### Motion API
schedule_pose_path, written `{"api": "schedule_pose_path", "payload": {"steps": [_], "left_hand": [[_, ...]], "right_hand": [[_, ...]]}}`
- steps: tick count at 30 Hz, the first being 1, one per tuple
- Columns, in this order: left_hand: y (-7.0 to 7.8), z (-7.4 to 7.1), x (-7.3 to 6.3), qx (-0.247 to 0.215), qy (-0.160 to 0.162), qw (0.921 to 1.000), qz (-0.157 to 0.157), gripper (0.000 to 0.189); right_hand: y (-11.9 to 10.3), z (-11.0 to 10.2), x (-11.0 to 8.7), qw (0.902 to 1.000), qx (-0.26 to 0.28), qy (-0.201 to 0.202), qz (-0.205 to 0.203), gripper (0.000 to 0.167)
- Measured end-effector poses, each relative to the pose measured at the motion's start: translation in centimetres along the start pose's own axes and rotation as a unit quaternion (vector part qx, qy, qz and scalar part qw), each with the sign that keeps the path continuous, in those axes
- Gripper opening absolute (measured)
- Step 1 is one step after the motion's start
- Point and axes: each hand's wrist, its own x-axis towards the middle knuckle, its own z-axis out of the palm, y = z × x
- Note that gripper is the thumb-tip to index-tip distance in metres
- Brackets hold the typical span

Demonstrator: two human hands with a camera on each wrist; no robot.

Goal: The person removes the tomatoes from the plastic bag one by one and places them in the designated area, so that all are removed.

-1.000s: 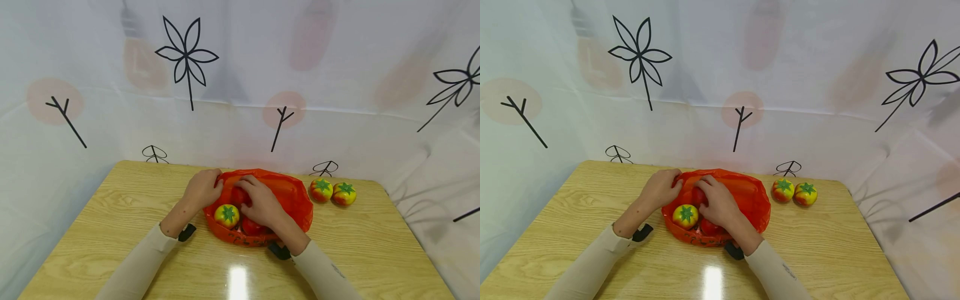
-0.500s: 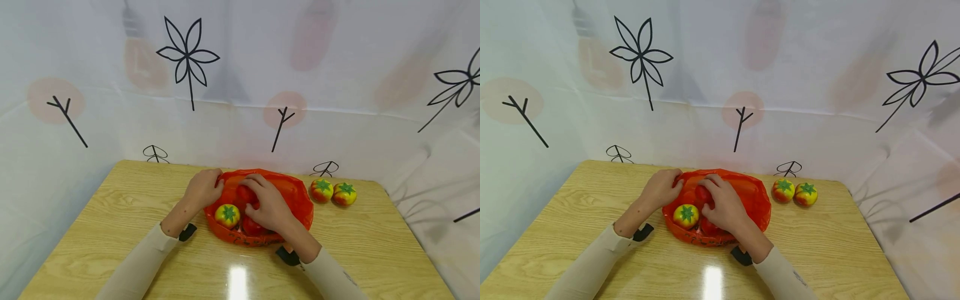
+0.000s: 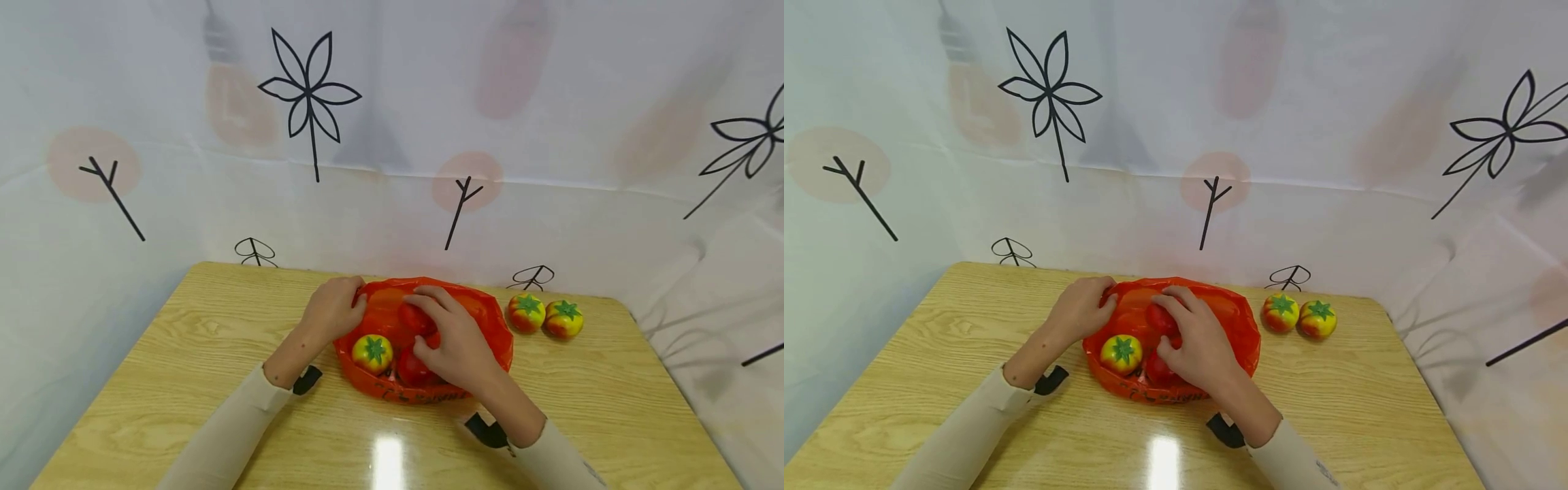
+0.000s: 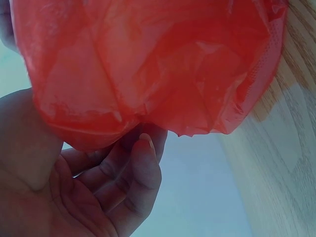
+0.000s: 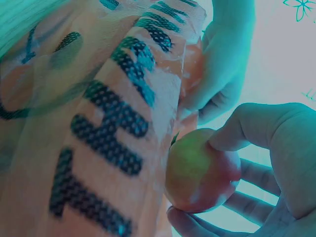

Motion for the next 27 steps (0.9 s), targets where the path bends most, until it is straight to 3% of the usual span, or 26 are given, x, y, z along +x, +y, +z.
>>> {"api": "schedule_pose_path", "payload": {"steps": [27], "left_hand": [[-0.3,0.3,0.0,0.001,-0.001,1.0,-0.003,0.021]], "right_hand": [[1.9,-3.9,-4.1,0.9974,-0.003,0.064,0.033,0.058]]}}
